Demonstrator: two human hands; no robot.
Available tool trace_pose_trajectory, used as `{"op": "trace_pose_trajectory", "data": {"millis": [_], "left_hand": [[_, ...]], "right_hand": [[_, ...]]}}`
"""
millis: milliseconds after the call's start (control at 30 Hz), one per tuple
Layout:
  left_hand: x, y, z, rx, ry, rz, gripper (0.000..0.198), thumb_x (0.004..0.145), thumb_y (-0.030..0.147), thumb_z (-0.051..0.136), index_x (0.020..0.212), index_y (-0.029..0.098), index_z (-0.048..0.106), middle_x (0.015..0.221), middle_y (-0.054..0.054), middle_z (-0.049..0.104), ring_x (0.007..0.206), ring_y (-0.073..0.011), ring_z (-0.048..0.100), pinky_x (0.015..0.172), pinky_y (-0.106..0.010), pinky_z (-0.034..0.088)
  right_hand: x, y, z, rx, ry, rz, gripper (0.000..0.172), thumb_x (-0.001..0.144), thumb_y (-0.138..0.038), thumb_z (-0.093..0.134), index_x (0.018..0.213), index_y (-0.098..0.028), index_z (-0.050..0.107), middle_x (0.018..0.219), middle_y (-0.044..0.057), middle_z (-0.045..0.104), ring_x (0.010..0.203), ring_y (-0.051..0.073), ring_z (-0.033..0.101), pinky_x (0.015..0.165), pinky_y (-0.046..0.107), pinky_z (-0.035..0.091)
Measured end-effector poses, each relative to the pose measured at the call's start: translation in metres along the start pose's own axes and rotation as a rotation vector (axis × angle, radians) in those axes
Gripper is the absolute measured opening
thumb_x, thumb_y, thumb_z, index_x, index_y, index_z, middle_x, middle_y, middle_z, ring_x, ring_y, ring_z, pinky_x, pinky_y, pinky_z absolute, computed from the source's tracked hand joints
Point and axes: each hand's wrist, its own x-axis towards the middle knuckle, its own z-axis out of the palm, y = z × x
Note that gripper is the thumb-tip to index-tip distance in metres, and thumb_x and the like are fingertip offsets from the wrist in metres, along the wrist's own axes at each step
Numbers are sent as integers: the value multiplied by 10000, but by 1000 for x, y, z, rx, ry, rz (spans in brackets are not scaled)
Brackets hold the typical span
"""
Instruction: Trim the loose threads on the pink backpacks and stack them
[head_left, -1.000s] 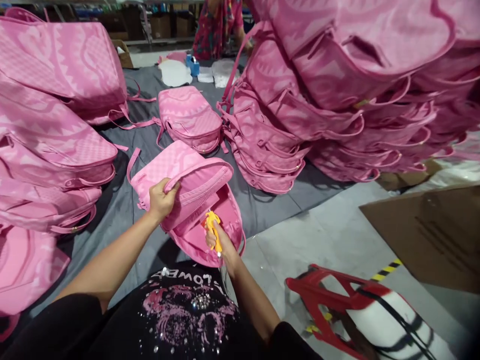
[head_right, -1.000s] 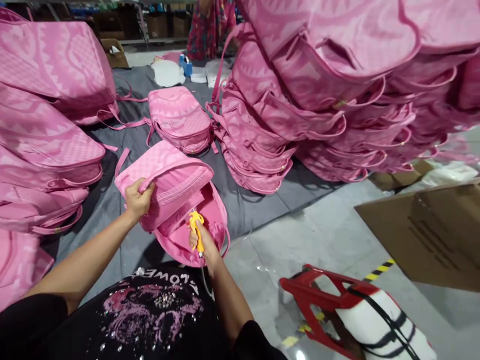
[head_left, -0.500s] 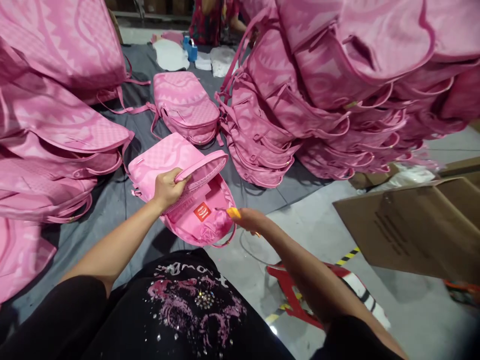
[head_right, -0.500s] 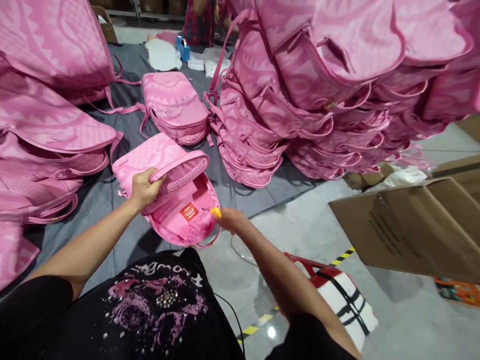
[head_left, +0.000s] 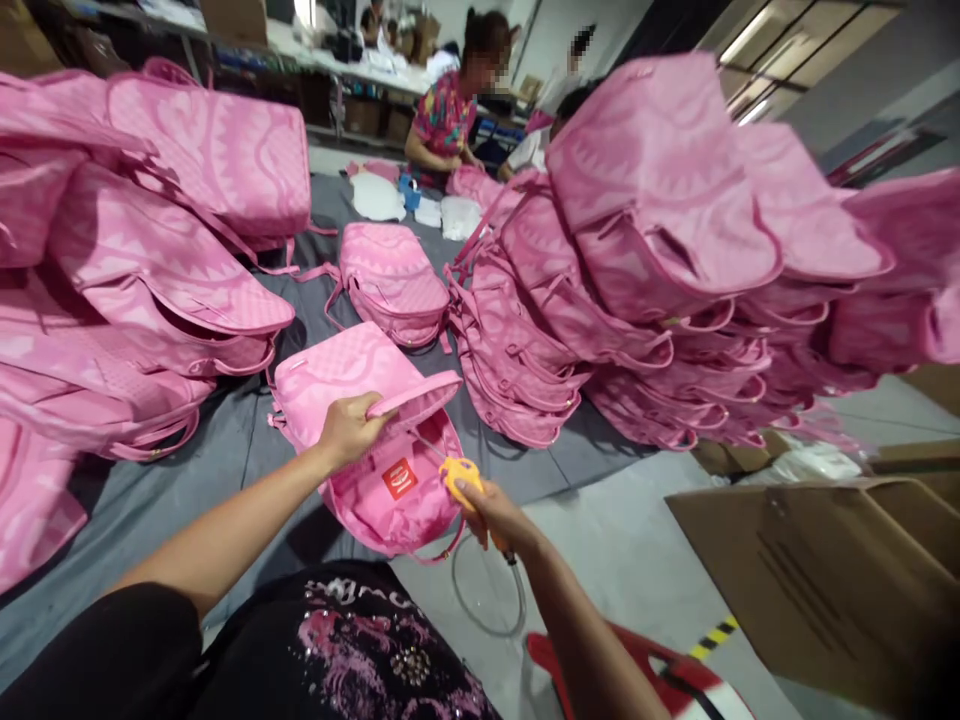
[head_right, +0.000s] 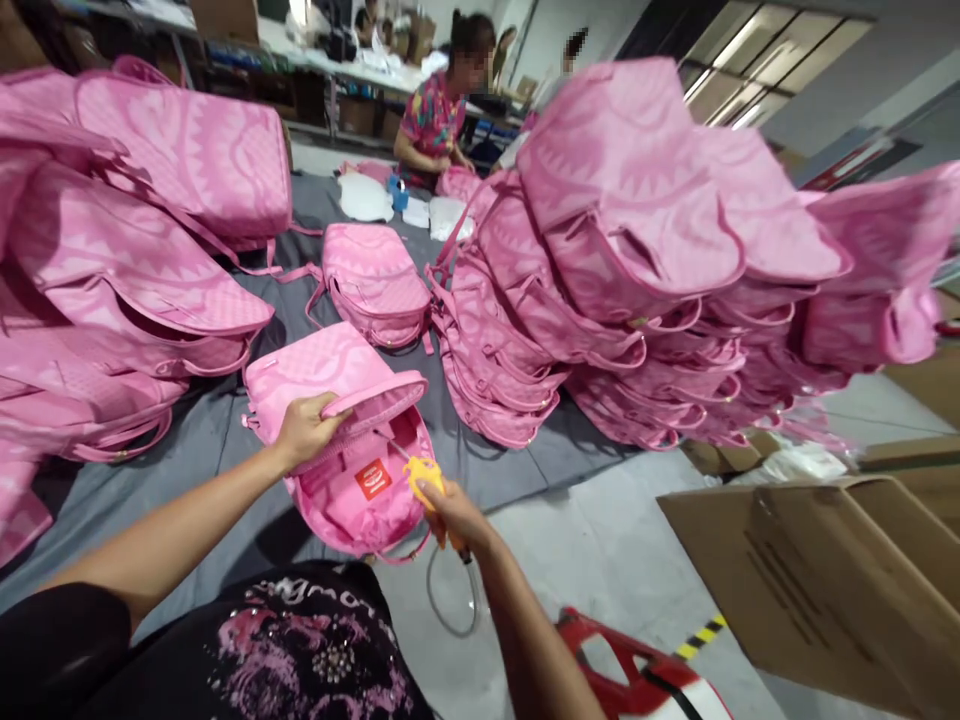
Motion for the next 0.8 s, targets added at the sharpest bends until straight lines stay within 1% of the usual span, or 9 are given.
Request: {"op": "trace_pose_trajectory", "data": {"millis": [167, 300, 367, 467, 500, 567, 667, 733, 800], "left_hand": [[-16, 13, 3, 53, -71, 13, 213, 873, 306, 544, 716, 201, 641, 595, 13, 611, 535, -125, 546, 547, -226, 338], [-31, 29, 6, 123, -172, -23, 161, 863, 285, 567, 784, 210, 686, 728, -33, 704, 660, -179, 640, 612, -259, 415], [-39, 35, 3, 84, -260, -78, 189, 861, 347, 596, 925, 219, 719, 889, -60, 739, 795, -222, 681, 700, -296, 476], [-58, 26, -7, -149, -485, -95, 526, 744, 460, 736, 1229, 272, 658, 1225, -73, 684, 1105, -281, 647, 933, -361, 505], [-66, 17, -10, -227, -486, -133, 647, 704, 483, 765, 1301, 286, 612, 1309, -74, 641, 1201, -297, 601, 1008, -383, 481], [-82, -8, -10, -284, -294, -325, 780, 666, 515, 777, 1376, 290, 542, 1390, -80, 583, 1329, -339, 498, 1096, -448, 430], [-102, -40, 2, -254, 113, -728, 799, 729, 541, 702, 1441, 295, 434, 1389, -94, 582, 1341, -377, 479, 1066, -548, 453], [-109, -45, 14, -318, 162, -851, 765, 806, 508, 651, 1482, 315, 348, 1379, -96, 592, 1288, -346, 543, 1020, -530, 504], [-107, -37, 24, -333, 104, -807, 743, 830, 463, 671, 1483, 332, 341, 1346, -96, 615, 1244, -316, 587, 992, -484, 534]], "right_hand": [[-5, 20, 8, -8, -123, 90, 558, 717, -776, 529, 683, -229, 423, 366, -87, 386, 280, 88, 348, 271, 207, 320], [-21, 36, -10, -76, -105, 273, 590, 649, -798, 561, 781, -238, 431, 400, -102, 390, 281, 99, 347, 269, 226, 346], [-37, 43, -26, -117, -80, 301, 614, 660, -819, 529, 813, -227, 466, 412, -72, 439, 297, 118, 407, 297, 226, 352], [-64, 57, -58, -130, -42, 302, 654, 706, -818, 485, 956, -218, 551, 463, 0, 546, 395, 187, 561, 396, 258, 419], [-69, 64, -70, -115, -24, 304, 661, 706, -809, 493, 1011, -226, 564, 487, 13, 571, 438, 208, 597, 435, 279, 449], [-68, 82, -92, -38, 73, 286, 647, 680, -776, 540, 1067, -259, 568, 542, 15, 591, 519, 238, 640, 522, 333, 516], [-27, 103, -109, 124, 317, 213, 590, 573, -722, 608, 987, -306, 545, 697, 41, 634, 732, 307, 706, 717, 449, 582], [19, 104, -103, 146, 379, 162, 581, 536, -745, 569, 919, -313, 503, 886, 92, 676, 991, 378, 689, 870, 528, 548], [65, 93, -85, 47, 303, 79, 612, 580, -817, 407, 928, -317, 469, 1064, 120, 666, 1201, 397, 591, 969, 554, 486]]}}
